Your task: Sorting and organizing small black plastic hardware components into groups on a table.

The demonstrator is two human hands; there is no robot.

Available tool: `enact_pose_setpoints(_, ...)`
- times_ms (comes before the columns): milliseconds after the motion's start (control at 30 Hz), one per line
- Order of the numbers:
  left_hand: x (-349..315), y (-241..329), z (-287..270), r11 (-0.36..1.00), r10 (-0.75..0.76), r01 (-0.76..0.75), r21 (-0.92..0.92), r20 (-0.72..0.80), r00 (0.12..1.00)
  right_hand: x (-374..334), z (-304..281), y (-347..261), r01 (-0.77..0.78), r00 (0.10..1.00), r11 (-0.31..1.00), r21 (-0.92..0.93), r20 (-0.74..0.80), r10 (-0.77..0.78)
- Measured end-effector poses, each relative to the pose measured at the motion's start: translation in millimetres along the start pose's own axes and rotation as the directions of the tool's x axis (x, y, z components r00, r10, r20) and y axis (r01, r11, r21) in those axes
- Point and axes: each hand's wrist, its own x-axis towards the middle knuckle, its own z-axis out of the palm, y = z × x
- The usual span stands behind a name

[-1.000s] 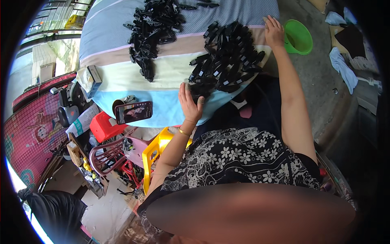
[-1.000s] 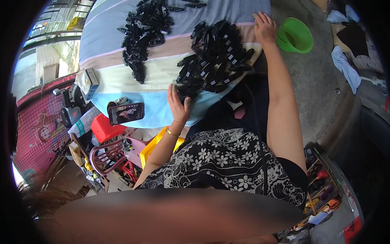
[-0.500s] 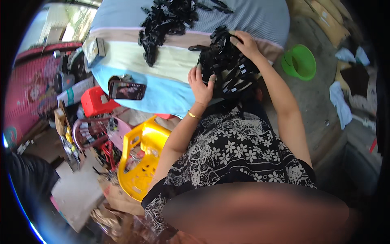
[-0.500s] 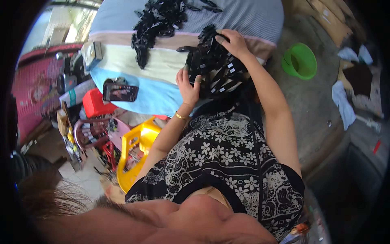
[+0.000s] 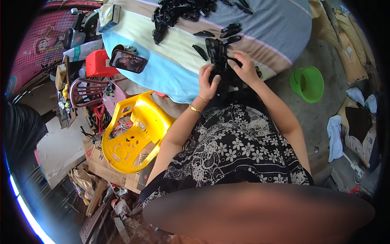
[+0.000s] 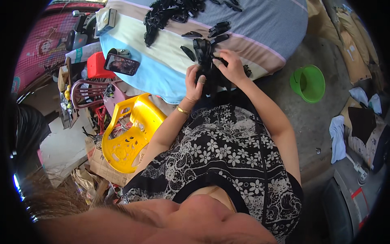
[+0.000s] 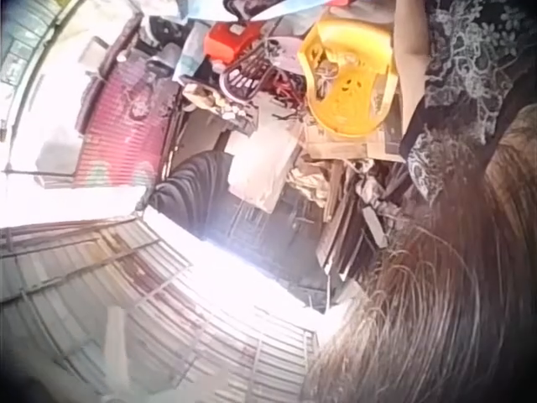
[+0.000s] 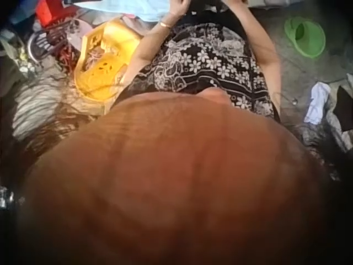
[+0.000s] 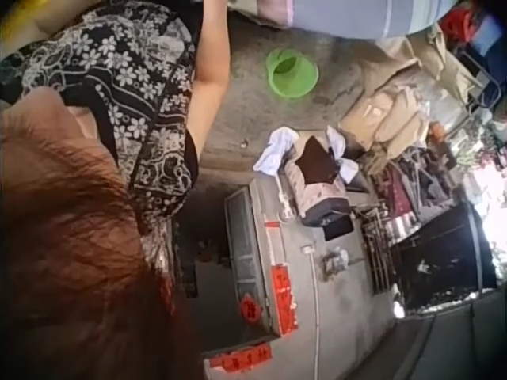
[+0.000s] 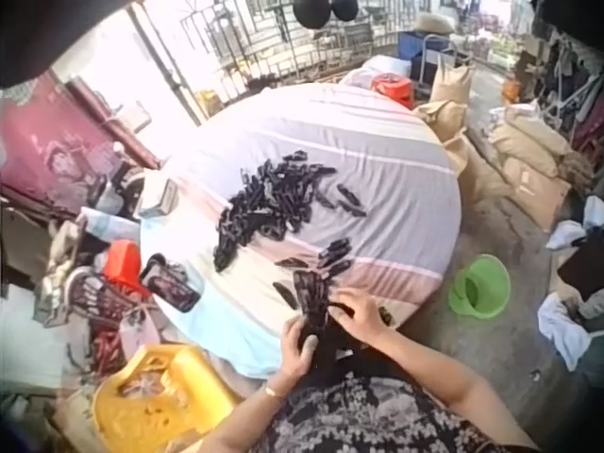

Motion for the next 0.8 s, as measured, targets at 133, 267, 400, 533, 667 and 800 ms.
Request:
enact_pose_setpoints(133,-7,31,-4,0.997,0.034,-0.027,-0.074,0.101,0.994,-18,-22,-18,-0.012,0.999,0.998,0.062,0.054,0.009)
enact_pose_setpoints(267,-14,58,-9,0.971,0.058,0.036,-0.237,0.375,0.925,-36,-43,-18,-0.154,0.98,0.959,0.238,0.161,0.118)
enact_pose_setpoints(400,-14,54,-14,0.968,0.246,-0.194,-0.161,0.439,0.864,-47,-66,-16,-0.36,0.916,0.842,0.403,0.324,0.236)
enact_pose_setpoints(533,27,30,-20,0.953,0.259,-0.265,0.15,0.06,0.964,-53,-94,4,-0.266,0.954,0.865,0.426,-0.011,0.299)
enact_pose_setpoints(667,80,-26,-17,0.907,0.077,-0.034,0.42,-0.085,0.993,-56,-79,43,-0.141,0.948,0.951,0.275,-0.24,0.21)
enact_pose_setpoints(800,117,-52,5,0.945,0.093,-0.077,0.319,-0.037,0.995,-1,-43,40,-0.093,0.984,0.993,0.076,-0.146,0.104)
